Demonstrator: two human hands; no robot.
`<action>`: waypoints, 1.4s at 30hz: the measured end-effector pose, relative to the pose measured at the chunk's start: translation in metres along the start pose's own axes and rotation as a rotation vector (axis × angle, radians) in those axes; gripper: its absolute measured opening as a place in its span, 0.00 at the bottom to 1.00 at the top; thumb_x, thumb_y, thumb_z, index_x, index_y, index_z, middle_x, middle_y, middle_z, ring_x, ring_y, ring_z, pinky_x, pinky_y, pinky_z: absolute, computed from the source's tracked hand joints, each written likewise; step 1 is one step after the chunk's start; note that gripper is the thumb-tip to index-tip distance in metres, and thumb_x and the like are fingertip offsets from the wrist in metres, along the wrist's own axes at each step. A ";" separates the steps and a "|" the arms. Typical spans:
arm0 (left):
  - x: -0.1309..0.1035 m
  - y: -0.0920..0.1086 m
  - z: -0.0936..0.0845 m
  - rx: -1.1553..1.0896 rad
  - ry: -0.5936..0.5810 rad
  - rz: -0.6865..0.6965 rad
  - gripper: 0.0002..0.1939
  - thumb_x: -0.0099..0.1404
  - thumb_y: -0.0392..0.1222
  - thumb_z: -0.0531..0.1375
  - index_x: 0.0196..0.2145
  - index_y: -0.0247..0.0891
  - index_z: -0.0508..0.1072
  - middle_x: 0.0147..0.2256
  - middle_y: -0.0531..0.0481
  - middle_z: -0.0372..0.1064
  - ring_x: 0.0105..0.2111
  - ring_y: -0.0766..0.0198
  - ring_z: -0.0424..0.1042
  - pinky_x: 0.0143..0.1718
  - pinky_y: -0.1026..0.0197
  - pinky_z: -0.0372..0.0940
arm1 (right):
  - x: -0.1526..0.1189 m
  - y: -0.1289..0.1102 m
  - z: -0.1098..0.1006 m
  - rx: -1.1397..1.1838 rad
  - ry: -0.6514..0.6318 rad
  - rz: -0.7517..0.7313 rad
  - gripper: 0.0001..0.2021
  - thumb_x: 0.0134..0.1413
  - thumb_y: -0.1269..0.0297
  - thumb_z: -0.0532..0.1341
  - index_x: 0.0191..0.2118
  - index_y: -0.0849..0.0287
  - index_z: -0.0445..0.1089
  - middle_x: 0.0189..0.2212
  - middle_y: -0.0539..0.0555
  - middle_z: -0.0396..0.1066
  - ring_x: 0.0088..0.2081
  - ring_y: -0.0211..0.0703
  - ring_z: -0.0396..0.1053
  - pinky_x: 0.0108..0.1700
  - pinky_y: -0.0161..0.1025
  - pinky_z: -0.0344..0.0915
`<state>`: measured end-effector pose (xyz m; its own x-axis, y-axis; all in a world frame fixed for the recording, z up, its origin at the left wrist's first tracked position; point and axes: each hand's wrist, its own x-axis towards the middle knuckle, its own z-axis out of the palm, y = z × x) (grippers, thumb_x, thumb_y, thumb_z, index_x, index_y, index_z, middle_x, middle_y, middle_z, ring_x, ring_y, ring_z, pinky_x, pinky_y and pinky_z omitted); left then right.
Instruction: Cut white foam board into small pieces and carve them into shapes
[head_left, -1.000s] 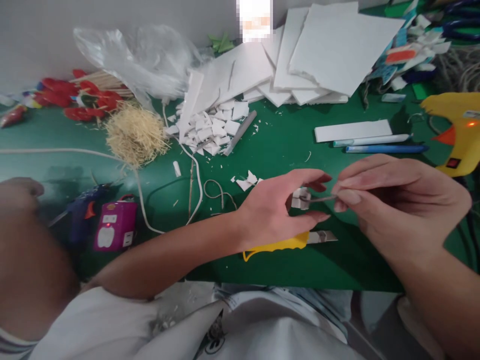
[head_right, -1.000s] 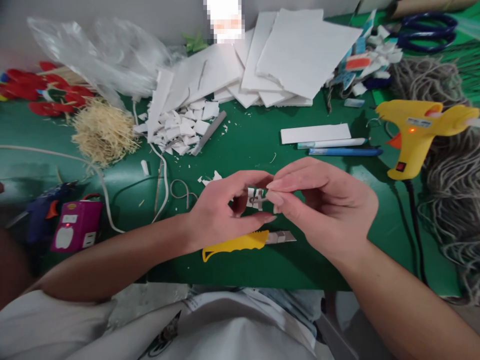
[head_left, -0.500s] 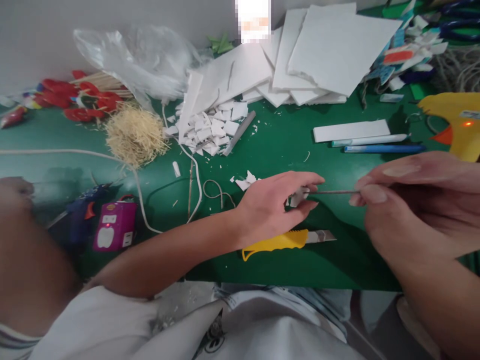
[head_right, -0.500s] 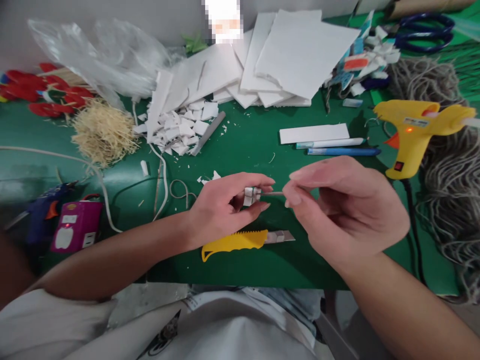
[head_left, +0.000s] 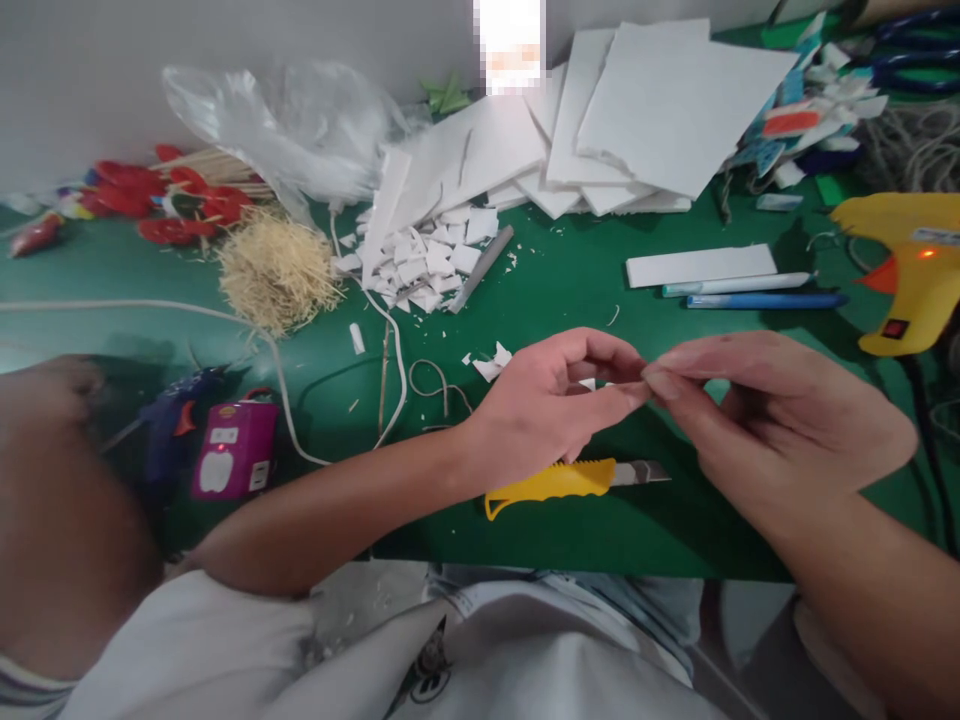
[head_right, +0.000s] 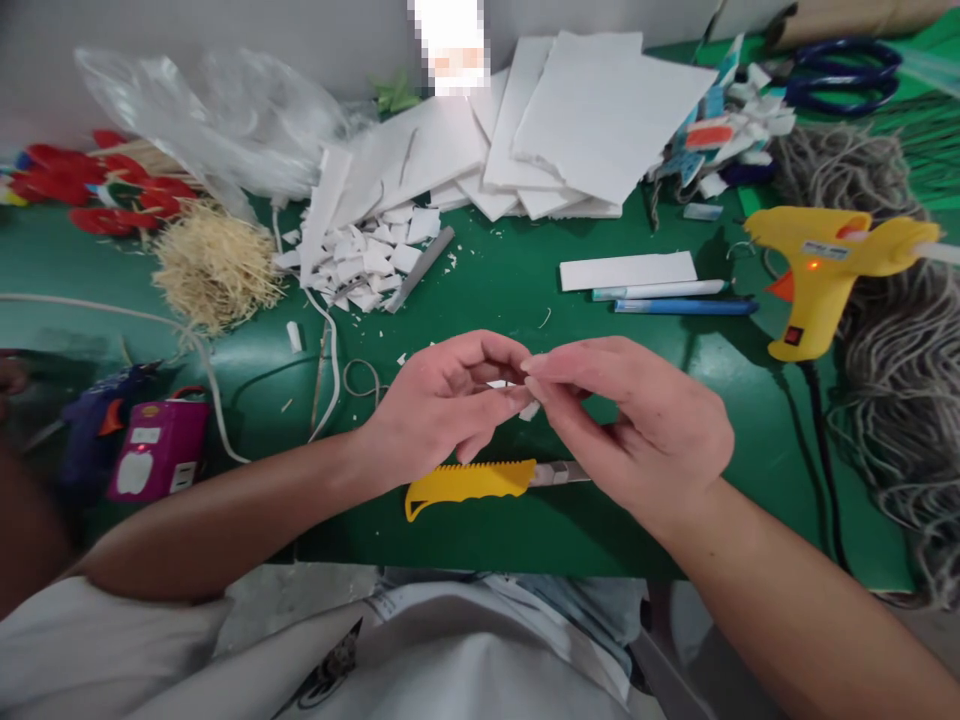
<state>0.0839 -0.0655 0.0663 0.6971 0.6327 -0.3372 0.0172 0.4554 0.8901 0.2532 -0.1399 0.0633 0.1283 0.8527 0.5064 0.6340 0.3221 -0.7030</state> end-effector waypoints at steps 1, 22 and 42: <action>0.001 0.001 0.000 -0.019 -0.016 -0.024 0.13 0.60 0.41 0.71 0.39 0.38 0.72 0.32 0.55 0.73 0.16 0.78 0.59 0.13 0.69 0.54 | 0.000 0.001 0.000 0.000 0.009 -0.007 0.12 0.59 0.74 0.68 0.40 0.45 0.77 0.34 0.47 0.82 0.32 0.40 0.79 0.28 0.38 0.73; 0.004 -0.003 -0.004 0.073 0.059 0.229 0.23 0.60 0.62 0.71 0.31 0.37 0.76 0.22 0.58 0.64 0.21 0.73 0.60 0.20 0.67 0.56 | 0.007 0.010 -0.004 -0.005 -0.101 -0.095 0.14 0.55 0.73 0.67 0.44 0.47 0.80 0.39 0.52 0.82 0.29 0.40 0.75 0.29 0.40 0.71; 0.005 -0.002 -0.006 -0.053 0.090 0.102 0.23 0.55 0.61 0.75 0.29 0.38 0.77 0.21 0.58 0.63 0.19 0.74 0.56 0.17 0.66 0.52 | 0.007 0.011 0.002 -0.064 -0.123 -0.093 0.12 0.56 0.77 0.66 0.37 0.47 0.72 0.30 0.47 0.78 0.30 0.40 0.75 0.29 0.39 0.68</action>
<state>0.0836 -0.0592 0.0613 0.6265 0.7299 -0.2736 -0.0899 0.4163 0.9048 0.2597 -0.1293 0.0582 -0.0250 0.8657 0.5000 0.6866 0.3784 -0.6208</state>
